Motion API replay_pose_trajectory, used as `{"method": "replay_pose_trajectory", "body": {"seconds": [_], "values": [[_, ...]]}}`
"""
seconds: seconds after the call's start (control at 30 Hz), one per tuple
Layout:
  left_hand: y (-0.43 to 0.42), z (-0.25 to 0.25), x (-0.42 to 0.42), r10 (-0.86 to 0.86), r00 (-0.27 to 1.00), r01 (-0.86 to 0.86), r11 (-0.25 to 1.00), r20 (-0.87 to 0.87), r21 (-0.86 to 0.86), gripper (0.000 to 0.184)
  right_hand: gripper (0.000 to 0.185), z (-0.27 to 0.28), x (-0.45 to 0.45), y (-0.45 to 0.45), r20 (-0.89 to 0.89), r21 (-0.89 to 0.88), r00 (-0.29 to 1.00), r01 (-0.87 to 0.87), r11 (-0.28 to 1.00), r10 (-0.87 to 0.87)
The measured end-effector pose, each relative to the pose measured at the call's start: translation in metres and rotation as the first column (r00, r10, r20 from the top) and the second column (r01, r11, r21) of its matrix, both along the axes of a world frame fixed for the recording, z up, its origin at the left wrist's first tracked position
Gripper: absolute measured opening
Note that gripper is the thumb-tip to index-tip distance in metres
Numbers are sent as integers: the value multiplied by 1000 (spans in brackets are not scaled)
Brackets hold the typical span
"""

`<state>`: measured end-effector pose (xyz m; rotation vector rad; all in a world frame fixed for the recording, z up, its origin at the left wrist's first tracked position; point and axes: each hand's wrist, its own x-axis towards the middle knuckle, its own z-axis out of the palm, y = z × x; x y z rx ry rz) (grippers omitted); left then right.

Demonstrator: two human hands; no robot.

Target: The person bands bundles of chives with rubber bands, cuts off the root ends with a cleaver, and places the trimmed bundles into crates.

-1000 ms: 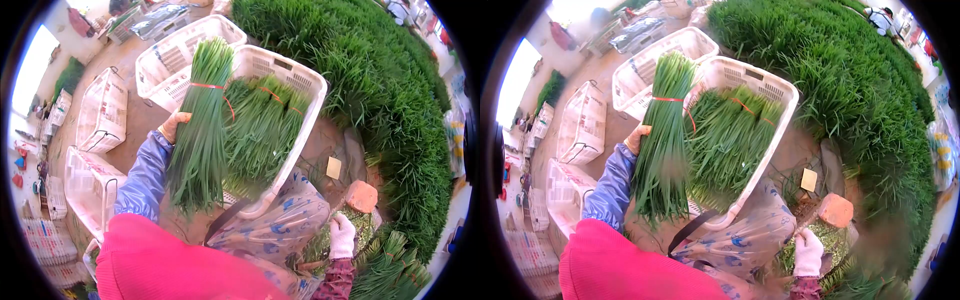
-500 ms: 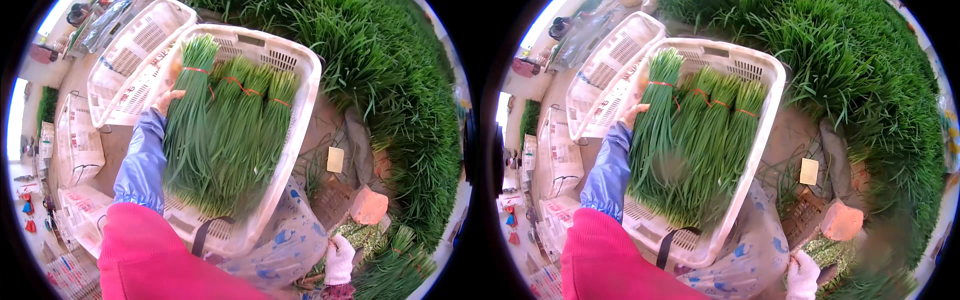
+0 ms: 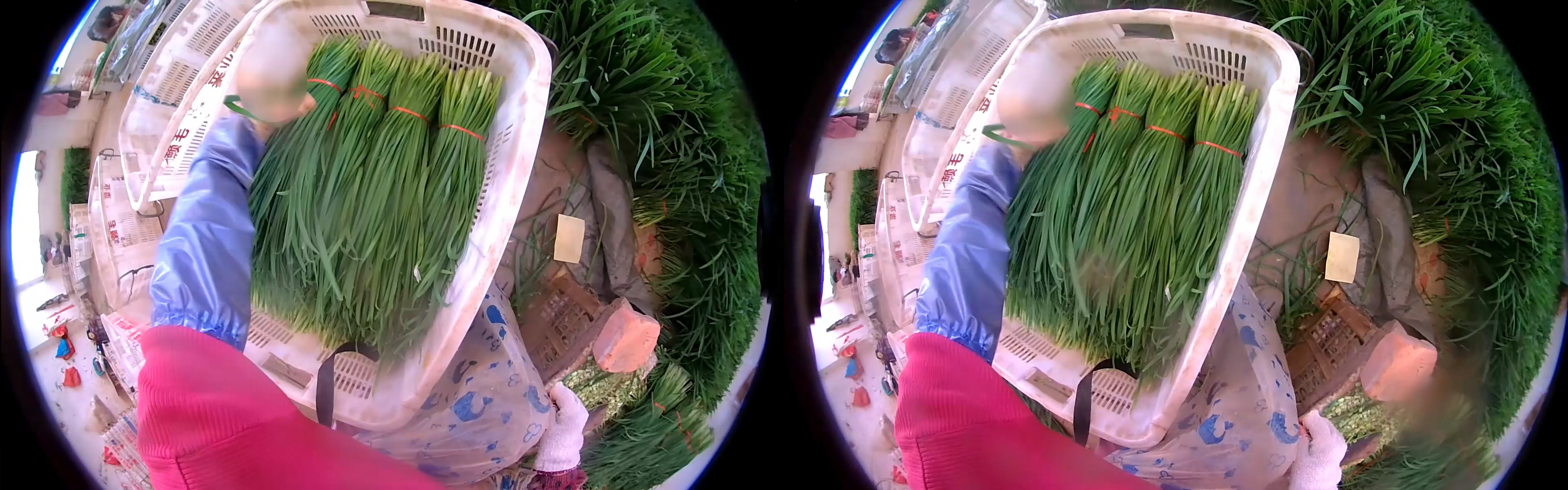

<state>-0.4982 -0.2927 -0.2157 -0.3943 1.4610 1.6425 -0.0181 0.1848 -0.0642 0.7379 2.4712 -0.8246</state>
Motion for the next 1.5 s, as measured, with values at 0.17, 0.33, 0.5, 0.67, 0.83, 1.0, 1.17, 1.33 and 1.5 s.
{"method": "replay_pose_trajectory", "body": {"seconds": [0.17,0.33,0.5,0.67,0.83,1.0,1.17,1.33,1.5], "values": [[28,-38,24,-248,883,-23,826,-398,-564,74,15,-46,51,8,35,-334,892,435,836,-450],[75,-1,61,-109,863,-154,873,-493,-463,115,30,-39,47,2,215,-512,727,652,558,-652],[12,-77,17,-253,813,-16,891,-524,-454,89,31,-29,25,9,292,-431,815,579,692,-501],[-14,-109,-12,-731,463,-145,496,-502,-856,84,29,-25,31,-12,456,-604,308,796,-36,-835],[14,-66,68,-771,486,-328,276,-412,-904,82,21,-14,77,-2,-38,-65,971,232,971,-234],[35,-69,203,-951,302,-418,-68,-67,-906,73,17,-11,107,-18,-6,-48,953,302,952,-302],[54,-37,198,-891,422,-105,-232,168,-967,80,10,-13,112,-38,-187,-116,946,248,962,-266],[100,60,232,-810,411,126,-404,418,-906,74,6,15,134,-30,-205,-109,908,349,931,-364],[125,127,275,-973,224,304,11,60,-952,41,3,12,169,-28,-274,-53,871,410,910,-408]]}}
